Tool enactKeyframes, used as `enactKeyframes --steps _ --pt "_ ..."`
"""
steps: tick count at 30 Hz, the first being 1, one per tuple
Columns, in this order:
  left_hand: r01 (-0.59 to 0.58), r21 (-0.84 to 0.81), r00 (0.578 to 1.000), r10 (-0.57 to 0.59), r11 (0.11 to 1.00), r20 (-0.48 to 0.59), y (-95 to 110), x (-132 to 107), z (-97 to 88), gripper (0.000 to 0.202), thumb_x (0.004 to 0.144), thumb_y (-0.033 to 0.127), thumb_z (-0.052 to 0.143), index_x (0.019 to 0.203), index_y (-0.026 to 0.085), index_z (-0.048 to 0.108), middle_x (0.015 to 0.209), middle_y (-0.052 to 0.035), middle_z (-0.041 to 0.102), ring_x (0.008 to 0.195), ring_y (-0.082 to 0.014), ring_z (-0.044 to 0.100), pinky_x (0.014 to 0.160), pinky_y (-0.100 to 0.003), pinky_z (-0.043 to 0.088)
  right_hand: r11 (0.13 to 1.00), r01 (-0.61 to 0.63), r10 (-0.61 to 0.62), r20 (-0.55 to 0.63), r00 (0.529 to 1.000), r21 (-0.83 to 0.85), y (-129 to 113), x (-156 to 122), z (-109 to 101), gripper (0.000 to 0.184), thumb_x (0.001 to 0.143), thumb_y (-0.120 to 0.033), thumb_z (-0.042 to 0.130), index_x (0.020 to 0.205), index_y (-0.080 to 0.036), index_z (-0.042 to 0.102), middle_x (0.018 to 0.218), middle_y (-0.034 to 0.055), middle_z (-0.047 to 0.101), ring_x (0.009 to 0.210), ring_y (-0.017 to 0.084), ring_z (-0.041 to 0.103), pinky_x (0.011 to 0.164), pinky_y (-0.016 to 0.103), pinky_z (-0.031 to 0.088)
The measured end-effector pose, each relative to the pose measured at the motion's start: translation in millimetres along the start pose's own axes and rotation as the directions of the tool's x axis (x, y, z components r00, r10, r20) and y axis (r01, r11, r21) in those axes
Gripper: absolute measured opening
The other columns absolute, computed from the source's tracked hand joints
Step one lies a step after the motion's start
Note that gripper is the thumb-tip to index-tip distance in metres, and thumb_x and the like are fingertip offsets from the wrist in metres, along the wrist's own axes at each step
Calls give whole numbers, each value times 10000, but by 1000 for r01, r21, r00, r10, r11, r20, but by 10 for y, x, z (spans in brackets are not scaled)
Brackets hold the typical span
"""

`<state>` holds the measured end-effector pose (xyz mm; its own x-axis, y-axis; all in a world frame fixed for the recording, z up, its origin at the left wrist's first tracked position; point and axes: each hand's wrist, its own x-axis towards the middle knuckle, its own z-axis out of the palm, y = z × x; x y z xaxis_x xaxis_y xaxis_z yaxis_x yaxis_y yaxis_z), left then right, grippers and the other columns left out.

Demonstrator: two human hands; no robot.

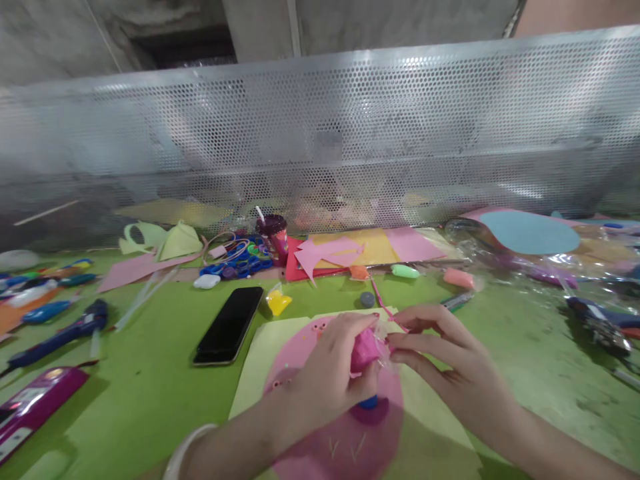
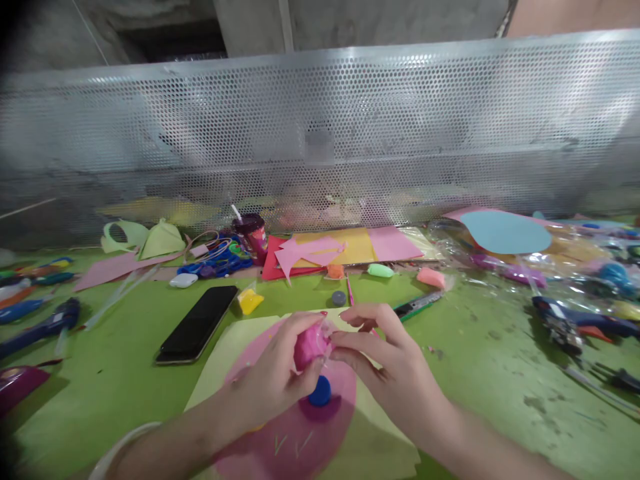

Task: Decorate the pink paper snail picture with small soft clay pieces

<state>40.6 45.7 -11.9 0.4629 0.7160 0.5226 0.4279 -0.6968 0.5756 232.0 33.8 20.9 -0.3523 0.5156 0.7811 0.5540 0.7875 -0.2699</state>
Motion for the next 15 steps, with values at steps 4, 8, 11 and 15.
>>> enactKeyframes --steps 4,8,11,15 --pt "-155 -16 987 154 988 -32 -22 -30 61 472 812 183 550 1242 196 358 1175 -130 581 1110 -263 553 929 -451 458 998 -27 28 -10 1000 52 -43 -4 10 133 857 -173 591 874 -245 702 916 50 605 836 154 624 630 246 572" --pt "-156 -39 988 156 987 -4 -21 -42 61 478 826 284 612 1240 197 390 1164 -128 604 1087 -274 576 919 -458 465 995 -55 50 61 997 80 -123 -6 23 156 869 -181 558 881 -243 701 979 68 626 857 162 629 638 249 579" --pt "-165 32 986 165 986 -2 8 -46 18 402 889 366 543 1229 191 422 1122 -135 630 1067 -281 595 919 -471 465 998 -53 44 183 982 46 -169 -11 5 216 883 -190 490 829 -229 695 1164 102 607 1044 222 600 798 350 572" --pt "-158 145 985 167 977 -49 49 -61 -24 375 913 402 488 1216 188 434 1068 -128 648 1036 -274 613 892 -446 489 1000 9 -11 343 939 7 -180 -50 -34 212 876 -197 459 875 -231 668 1460 89 376 1320 310 378 975 533 441"
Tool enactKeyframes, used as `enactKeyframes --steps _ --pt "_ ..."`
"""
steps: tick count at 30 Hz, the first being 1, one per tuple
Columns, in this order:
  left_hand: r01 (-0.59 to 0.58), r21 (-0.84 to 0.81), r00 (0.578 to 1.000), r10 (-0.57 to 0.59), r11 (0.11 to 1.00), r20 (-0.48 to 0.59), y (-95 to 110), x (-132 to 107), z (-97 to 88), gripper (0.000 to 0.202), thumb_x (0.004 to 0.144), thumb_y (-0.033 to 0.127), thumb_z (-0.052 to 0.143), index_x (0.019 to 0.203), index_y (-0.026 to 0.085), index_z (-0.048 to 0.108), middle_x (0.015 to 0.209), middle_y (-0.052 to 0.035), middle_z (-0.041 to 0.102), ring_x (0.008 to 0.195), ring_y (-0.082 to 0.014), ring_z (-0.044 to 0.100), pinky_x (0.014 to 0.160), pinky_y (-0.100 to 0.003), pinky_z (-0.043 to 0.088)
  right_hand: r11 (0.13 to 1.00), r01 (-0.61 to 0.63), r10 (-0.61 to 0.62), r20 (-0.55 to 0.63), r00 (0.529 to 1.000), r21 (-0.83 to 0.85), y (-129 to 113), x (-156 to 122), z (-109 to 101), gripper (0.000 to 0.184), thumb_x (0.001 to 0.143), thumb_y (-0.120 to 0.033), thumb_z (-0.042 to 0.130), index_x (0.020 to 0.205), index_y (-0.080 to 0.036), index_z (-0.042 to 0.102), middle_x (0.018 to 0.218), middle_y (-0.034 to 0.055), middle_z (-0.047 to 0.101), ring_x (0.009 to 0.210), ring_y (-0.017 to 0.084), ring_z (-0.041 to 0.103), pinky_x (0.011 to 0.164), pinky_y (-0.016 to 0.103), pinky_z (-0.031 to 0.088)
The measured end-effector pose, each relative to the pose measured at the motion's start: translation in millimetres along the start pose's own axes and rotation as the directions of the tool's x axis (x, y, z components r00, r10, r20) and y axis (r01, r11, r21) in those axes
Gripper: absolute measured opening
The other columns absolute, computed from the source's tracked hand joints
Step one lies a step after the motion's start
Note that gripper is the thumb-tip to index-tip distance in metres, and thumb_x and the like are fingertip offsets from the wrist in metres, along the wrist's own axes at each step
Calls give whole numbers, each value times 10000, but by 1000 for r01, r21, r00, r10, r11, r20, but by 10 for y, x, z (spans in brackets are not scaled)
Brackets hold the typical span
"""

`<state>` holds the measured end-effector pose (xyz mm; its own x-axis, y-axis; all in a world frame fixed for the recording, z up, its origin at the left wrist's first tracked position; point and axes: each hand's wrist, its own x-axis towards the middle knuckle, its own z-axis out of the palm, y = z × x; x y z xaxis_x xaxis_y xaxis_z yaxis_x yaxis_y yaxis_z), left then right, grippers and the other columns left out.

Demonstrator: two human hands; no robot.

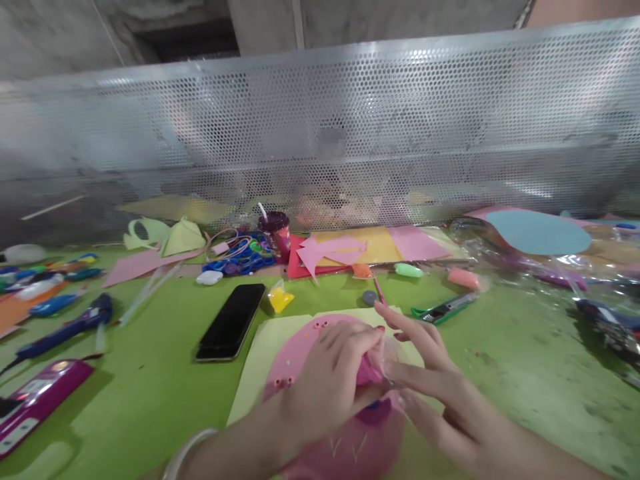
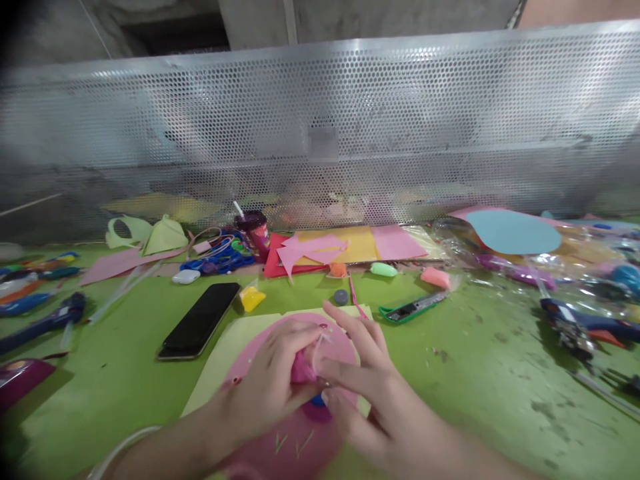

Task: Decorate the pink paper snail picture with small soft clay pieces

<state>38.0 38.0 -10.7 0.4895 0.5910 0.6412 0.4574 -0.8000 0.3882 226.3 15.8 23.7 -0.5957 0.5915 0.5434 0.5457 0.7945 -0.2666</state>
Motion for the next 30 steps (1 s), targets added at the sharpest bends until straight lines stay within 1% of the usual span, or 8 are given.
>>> enactKeyframes --steps 4,7,10,14,19,23,27,30 --pt "-25 9 999 26 1000 -41 12 -8 9 357 919 371 483 1202 157 436 1042 -139 651 1013 -268 620 867 -430 498 998 44 -42 37 998 -52 26 -60 54 147 851 -186 492 885 -229 629 1505 92 268 1350 340 309 973 579 413" --pt "-9 9 998 9 1000 -62 -4 -13 30 391 904 392 512 1213 169 421 1100 -143 643 1050 -271 609 903 -435 480 996 51 -60 -139 989 -69 61 -87 134 187 840 -164 532 1010 -226 578 1392 138 376 1251 280 433 944 471 470" --pt "57 57 994 -51 997 -98 -31 -24 44 457 872 419 565 1228 185 401 1162 -146 624 1087 -282 592 912 -442 475 997 -78 71 -334 940 -8 90 -87 189 291 837 -239 593 1112 -212 500 1148 121 505 1066 221 536 851 379 521" --pt "81 139 988 -61 987 -142 -57 -20 55 456 876 400 568 1238 188 388 1157 -144 622 1077 -281 597 893 -437 487 976 -210 218 -236 947 57 82 -63 190 69 858 -291 572 908 -246 591 1099 81 523 1023 232 519 813 409 514" --pt "32 252 986 10 967 -166 -73 11 100 524 897 435 522 1306 178 320 1163 -160 606 1080 -285 598 874 -444 511 932 -305 346 -228 910 198 59 -46 183 120 871 -278 540 807 -266 641 1062 60 522 1041 234 491 836 425 477" --pt "-3 330 981 68 944 -184 -101 22 116 493 927 443 445 1299 139 334 1112 -178 616 1030 -288 619 807 -440 546 882 -380 432 -154 889 280 85 -20 191 162 878 -306 521 768 -246 624 1001 56 540 1029 231 505 866 430 448" --pt "-53 412 987 109 909 -114 -110 14 96 451 952 391 409 1301 114 335 1108 -181 616 1036 -275 613 817 -423 545 854 -411 467 -124 875 320 109 18 182 124 851 -369 569 856 -253 613 966 35 597 968 210 547 846 384 459" --pt "-110 479 985 160 871 -65 -87 4 98 419 978 370 332 1295 96 346 1105 -173 622 1030 -257 617 816 -394 544 807 -483 526 -45 849 340 81 34 156 148 857 -387 547 838 -252 605 845 9 640 818 186 588 749 338 483"
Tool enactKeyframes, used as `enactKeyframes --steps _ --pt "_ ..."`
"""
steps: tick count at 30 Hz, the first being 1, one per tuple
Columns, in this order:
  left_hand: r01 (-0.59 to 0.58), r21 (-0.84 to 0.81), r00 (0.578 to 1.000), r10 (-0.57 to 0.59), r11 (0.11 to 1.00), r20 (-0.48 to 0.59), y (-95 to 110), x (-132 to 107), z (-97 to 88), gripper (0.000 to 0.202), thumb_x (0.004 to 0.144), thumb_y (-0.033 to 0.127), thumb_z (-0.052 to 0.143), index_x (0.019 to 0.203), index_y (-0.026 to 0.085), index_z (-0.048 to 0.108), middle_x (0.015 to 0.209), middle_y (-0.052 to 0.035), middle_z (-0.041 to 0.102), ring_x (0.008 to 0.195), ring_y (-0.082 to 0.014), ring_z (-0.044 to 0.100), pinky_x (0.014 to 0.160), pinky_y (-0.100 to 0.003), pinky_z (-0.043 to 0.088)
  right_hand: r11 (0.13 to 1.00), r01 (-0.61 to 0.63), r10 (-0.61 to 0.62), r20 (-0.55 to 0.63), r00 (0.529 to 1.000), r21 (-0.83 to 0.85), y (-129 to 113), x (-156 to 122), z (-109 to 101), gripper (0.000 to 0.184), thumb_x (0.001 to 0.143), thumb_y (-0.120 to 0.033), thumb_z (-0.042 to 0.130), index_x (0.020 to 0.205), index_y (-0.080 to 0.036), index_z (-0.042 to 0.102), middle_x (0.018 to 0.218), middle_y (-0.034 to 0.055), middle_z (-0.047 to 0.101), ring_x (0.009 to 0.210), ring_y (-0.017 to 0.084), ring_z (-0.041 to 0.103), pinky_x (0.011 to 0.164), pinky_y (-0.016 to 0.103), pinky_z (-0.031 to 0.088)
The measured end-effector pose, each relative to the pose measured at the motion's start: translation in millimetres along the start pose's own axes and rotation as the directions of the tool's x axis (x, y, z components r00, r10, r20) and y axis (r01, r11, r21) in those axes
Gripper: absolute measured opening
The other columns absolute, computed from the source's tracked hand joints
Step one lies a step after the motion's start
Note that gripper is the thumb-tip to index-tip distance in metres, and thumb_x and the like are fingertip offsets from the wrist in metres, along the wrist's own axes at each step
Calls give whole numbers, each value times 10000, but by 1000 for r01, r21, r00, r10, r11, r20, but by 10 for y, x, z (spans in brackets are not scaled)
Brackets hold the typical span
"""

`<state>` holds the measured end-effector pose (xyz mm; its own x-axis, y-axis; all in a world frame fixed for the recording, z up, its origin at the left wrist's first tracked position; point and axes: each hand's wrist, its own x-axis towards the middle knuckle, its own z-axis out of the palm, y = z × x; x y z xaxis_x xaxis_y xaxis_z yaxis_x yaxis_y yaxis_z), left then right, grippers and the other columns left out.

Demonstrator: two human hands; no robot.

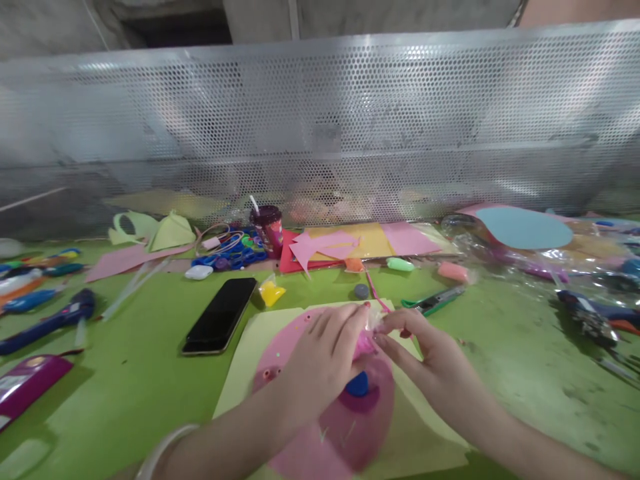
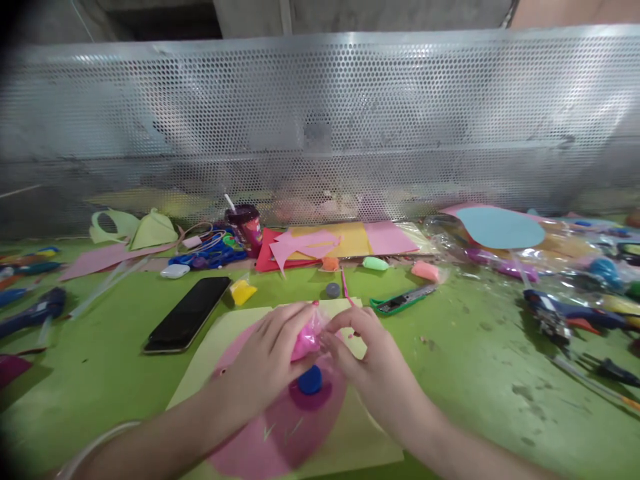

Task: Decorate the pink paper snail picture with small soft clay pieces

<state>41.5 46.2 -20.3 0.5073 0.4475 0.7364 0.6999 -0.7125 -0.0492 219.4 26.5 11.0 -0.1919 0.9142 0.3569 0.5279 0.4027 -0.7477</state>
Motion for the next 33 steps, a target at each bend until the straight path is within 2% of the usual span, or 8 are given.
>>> enactKeyframes --steps 11,15,17,20,22,24,28,33 --pt "-128 25 990 126 991 67 8 8 -13 423 988 359 289 1270 67 407 1115 -163 621 995 -254 624 782 -384 549 995 -92 91 43 995 39 -37 -8 -25 203 859 -410 511 801 -241 609 741 -14 659 678 149 607 625 258 494" --pt "-158 -19 978 159 987 134 41 -5 -18 443 957 330 411 1298 49 378 1154 -179 607 1003 -260 615 798 -385 540 996 -60 58 30 998 60 -24 -37 -24 218 867 -400 502 769 -225 588 724 -13 664 686 142 623 628 241 509" --pt "-159 -81 968 171 984 185 17 26 -26 488 922 327 491 1299 41 372 1172 -186 601 1048 -263 598 852 -381 525 999 -22 25 56 998 -46 -28 -5 -44 251 895 -395 462 777 -216 594 733 -11 673 699 140 638 641 243 518" --pt "-17 -205 951 79 979 299 -169 115 -13 547 869 365 578 1301 84 396 1248 -182 561 1162 -272 542 963 -392 472 964 82 -30 206 978 -252 -12 188 -110 350 955 -374 362 809 -201 629 770 -1 699 719 143 665 642 248 535" --pt "282 -231 922 -197 931 334 -405 158 41 527 852 366 599 1297 147 419 1307 -157 516 1219 -279 498 1018 -415 423 939 130 -44 265 963 -318 41 418 -159 385 976 -376 339 848 -191 652 799 12 708 720 148 672 619 254 540" --pt "406 -200 892 -339 892 300 -688 156 137 490 896 296 520 1338 149 368 1363 -184 442 1281 -305 431 1051 -482 365 887 182 -64 278 959 -424 141 692 -182 392 994 -353 316 918 -169 654 854 43 696 745 151 660 662 287 541" --pt "534 -220 837 -475 816 270 -1100 55 363 622 825 211 565 1380 165 287 1427 -195 358 1365 -343 283 1086 -544 272 702 328 -126 343 931 -632 434 1176 -96 254 915 -322 549 1110 -162 585 1143 76 596 988 195 594 848 413 502" --pt "573 -328 819 -532 751 213 -1015 66 390 590 766 168 591 1319 111 394 1441 -196 348 1390 -337 197 1130 -532 159 486 427 -235 357 904 -762 722 1415 93 313 911 -328 556 1175 -160 552 1192 90 566 1013 210 584 849 423 501"
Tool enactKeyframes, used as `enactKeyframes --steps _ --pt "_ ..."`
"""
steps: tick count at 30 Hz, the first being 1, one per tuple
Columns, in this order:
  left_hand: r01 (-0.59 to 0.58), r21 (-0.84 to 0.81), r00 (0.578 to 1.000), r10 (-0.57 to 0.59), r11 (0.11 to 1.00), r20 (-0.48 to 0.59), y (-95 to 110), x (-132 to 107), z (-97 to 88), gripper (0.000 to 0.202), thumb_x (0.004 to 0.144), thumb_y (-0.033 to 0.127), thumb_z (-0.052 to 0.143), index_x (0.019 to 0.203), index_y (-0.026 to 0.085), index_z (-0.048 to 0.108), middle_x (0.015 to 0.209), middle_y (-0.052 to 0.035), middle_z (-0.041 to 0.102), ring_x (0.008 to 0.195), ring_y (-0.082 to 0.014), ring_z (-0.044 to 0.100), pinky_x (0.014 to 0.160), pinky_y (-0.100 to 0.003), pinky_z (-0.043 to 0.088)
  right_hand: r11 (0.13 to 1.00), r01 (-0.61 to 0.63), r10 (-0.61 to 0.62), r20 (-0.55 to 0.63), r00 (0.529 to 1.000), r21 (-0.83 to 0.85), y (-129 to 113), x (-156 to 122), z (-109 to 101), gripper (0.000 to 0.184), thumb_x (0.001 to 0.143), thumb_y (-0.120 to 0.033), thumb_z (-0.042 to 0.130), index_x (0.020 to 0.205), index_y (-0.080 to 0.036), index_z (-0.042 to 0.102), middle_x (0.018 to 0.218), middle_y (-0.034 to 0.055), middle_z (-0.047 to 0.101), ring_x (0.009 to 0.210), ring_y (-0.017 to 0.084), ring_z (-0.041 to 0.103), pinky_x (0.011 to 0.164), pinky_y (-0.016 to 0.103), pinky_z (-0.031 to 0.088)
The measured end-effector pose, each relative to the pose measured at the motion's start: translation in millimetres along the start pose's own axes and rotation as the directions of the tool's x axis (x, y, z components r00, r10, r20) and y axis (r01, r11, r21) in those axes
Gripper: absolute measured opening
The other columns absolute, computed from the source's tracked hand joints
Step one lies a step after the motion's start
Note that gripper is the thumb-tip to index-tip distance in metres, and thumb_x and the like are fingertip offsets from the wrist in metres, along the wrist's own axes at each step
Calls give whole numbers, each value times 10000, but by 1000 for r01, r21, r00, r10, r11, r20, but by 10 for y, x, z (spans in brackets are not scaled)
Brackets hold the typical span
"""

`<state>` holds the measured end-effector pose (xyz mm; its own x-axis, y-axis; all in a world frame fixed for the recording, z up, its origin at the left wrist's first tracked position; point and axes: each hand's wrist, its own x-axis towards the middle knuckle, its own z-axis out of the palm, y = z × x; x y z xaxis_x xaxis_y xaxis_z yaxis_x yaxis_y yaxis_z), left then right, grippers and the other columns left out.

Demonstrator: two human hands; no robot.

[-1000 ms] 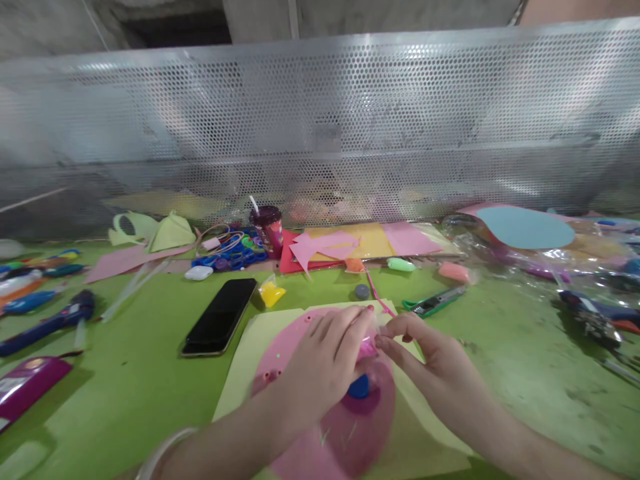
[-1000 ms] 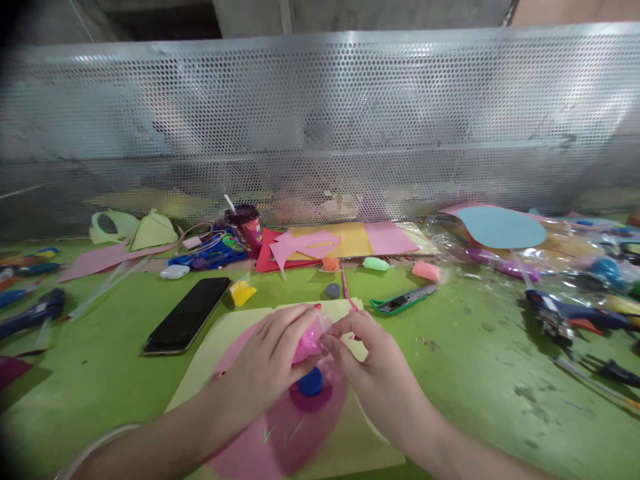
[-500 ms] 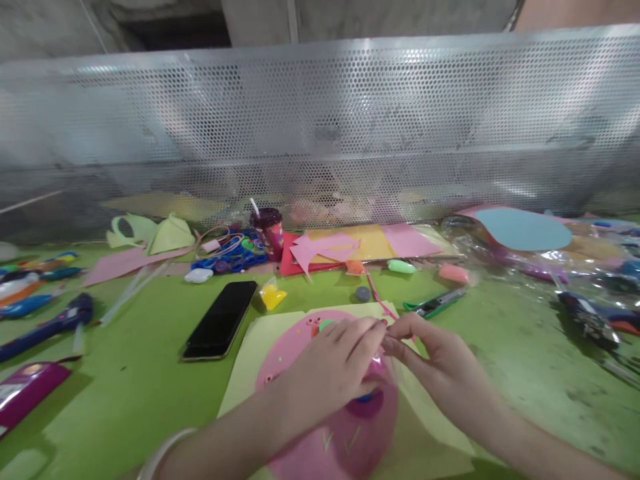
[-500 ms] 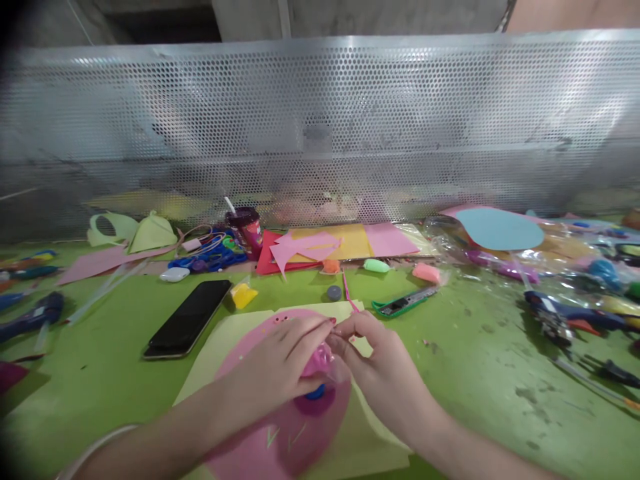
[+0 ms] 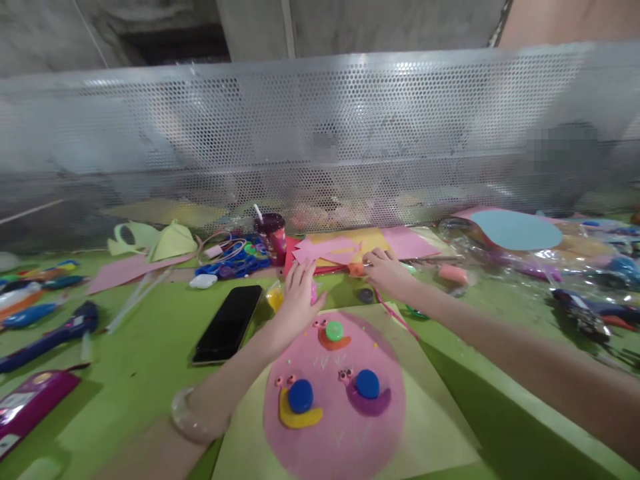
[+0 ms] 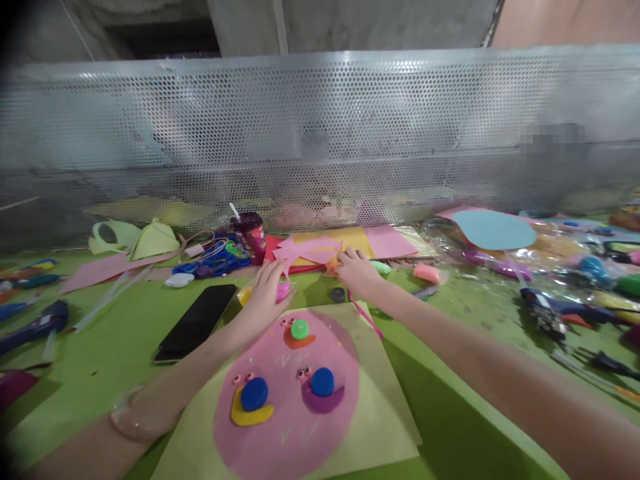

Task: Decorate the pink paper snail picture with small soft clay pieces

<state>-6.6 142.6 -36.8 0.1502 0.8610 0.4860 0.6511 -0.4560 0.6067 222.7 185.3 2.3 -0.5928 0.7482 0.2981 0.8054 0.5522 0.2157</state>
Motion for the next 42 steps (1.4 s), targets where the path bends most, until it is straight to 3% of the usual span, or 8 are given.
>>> enactKeyframes --steps 3,6,11,18,24,29,35,42 --pt "46 -126 999 -46 991 4 229 -40 -13 375 801 161 537 1175 138 531 1294 -159 522 1282 -292 402 1092 -504 273 997 17 -26 -111 994 -79 7 18 40 309 913 -326 552 1177 -165 550 1190 86 567 1009 208 585 845 422 504" --pt "135 -306 987 -99 942 128 437 -66 -45 198 871 225 473 989 159 617 1036 -102 677 1011 -227 623 934 -421 466 993 22 -51 -245 968 -117 -38 -33 -72 298 915 -328 548 1169 -171 555 1187 81 569 1006 203 586 849 421 502" --pt "293 -536 945 -154 792 289 709 -120 -110 292 904 383 448 941 174 648 990 -90 704 923 -200 660 737 -311 537 976 160 -210 -433 877 -149 -348 -336 -410 132 912 -176 513 957 -152 635 1046 83 647 1029 234 560 880 443 467" --pt "422 -622 900 -224 660 374 947 -330 -62 267 886 336 458 884 146 645 884 -78 696 820 -165 642 649 -256 470 894 428 -426 -540 726 -131 -604 -732 -593 254 897 -58 416 945 -168 640 933 59 694 921 183 592 871 339 475" --pt "423 -605 900 -239 674 363 888 -367 -14 258 826 376 565 725 142 611 716 -32 640 677 -145 581 607 -253 414 925 352 -219 -560 799 141 -582 -793 -531 108 889 -149 516 945 -182 602 904 71 664 861 202 616 713 354 532" --pt "393 -613 916 -232 686 327 905 -362 -13 210 810 344 585 710 162 559 703 3 618 671 -132 579 620 -242 415 879 243 -4 -503 864 410 -644 -806 -510 77 900 -210 528 947 -190 585 966 81 626 885 176 625 727 331 553" --pt "345 -586 930 -182 733 320 909 -395 -8 192 801 311 608 675 173 560 676 12 628 682 -140 592 650 -251 423 822 187 1 -329 944 538 -679 -815 -641 129 878 -141 519 821 -201 619 868 39 632 801 150 620 712 298 545" --pt "319 -533 931 -153 783 332 893 -409 -19 149 815 249 567 685 178 579 677 12 622 675 -138 580 640 -251 420 830 172 -26 -272 962 530 -665 -847 -694 192 906 -137 446 803 -185 600 874 52 612 811 152 596 724 300 529"
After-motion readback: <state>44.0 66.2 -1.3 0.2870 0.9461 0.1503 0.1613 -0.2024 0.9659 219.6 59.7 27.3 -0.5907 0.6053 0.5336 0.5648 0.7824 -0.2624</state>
